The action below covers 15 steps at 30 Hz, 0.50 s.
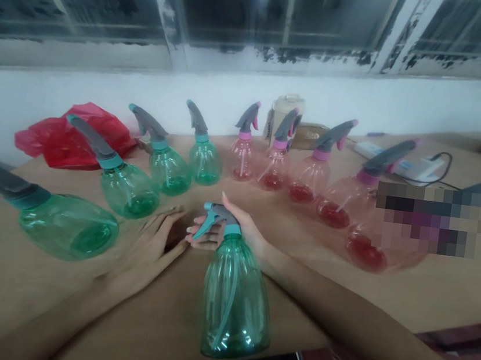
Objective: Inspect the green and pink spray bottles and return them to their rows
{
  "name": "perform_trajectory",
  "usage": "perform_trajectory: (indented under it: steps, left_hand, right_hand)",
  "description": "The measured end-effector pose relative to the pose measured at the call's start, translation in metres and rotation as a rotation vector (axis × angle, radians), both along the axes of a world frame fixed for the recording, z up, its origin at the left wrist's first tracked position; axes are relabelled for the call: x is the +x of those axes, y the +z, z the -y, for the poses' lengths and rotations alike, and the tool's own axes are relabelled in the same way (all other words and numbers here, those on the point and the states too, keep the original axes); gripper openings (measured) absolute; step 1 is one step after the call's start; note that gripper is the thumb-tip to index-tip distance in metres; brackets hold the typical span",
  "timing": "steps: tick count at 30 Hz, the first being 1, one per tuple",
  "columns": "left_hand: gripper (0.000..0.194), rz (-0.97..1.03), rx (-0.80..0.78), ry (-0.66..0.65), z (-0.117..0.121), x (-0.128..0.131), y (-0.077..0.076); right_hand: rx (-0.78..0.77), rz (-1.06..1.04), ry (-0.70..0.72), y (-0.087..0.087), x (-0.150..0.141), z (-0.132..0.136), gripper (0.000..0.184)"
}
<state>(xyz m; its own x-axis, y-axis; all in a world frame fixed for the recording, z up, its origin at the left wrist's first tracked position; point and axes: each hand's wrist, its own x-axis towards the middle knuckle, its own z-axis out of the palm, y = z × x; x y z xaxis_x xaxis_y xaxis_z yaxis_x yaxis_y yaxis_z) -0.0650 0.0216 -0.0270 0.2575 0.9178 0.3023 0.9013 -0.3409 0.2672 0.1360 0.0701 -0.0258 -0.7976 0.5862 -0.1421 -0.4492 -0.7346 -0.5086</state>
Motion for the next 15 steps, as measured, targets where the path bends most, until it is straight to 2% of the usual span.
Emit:
perform_trajectory:
  steps: [8,15]
  left_hand:
    - [0.043,-0.040,-0.005,0.007,-0.0003,0.0007,0.0010]
    - [0.043,-0.050,0.024,0.022,-0.0008,0.0001,-0.0013]
  right_hand:
    - [-0.061,0.012,-0.017,0.0029,-0.0014,-0.0011,0.057]
    - [0.121,0.138,-0.145,-0.0030,-0.0011,0.0030,0.039]
